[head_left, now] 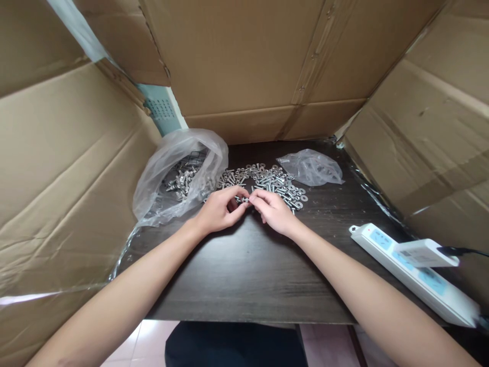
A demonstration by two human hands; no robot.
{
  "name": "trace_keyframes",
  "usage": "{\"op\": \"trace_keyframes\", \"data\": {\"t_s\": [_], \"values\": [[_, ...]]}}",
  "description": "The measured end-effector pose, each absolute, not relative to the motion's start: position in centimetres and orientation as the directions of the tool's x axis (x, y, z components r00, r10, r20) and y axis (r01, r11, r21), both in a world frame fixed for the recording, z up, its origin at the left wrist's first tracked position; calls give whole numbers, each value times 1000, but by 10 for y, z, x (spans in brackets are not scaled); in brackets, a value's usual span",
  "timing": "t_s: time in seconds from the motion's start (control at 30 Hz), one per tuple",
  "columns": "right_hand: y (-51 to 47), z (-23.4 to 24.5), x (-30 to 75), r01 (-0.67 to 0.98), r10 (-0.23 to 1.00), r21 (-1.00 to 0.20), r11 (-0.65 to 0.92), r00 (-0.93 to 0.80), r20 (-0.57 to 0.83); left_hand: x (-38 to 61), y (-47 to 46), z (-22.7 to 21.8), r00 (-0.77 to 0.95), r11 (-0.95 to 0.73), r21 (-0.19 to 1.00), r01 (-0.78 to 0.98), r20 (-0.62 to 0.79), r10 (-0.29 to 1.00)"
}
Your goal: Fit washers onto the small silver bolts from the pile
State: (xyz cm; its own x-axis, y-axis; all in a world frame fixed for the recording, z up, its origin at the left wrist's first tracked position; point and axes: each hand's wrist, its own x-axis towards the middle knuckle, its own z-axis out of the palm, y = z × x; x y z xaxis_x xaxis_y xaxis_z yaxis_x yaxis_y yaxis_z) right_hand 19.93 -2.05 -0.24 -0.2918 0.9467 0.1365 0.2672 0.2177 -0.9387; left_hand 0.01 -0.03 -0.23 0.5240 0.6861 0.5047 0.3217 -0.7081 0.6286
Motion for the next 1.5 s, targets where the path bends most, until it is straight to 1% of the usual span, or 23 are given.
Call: {"op": "trace_keyframes", "data": {"t_s": [0.37, 0.63, 1.2, 1.5], "values": [[-23, 0, 198, 269, 947, -946, 184, -306, 97, 0, -1, -2, 518, -679, 649, 343, 473, 713], [-22, 0, 197, 264, 947, -945, 192, -302, 108, 1, -1, -1, 518, -682, 654, 328, 479, 709], [-23, 0, 197, 328, 949, -918, 222, -290, 126, 1, -2, -1, 525, -670, 660, 339, 458, 717], [-24, 1, 197, 315, 948, -925, 211, -296, 115, 1, -2, 0, 524, -690, 649, 322, 485, 701]]}}
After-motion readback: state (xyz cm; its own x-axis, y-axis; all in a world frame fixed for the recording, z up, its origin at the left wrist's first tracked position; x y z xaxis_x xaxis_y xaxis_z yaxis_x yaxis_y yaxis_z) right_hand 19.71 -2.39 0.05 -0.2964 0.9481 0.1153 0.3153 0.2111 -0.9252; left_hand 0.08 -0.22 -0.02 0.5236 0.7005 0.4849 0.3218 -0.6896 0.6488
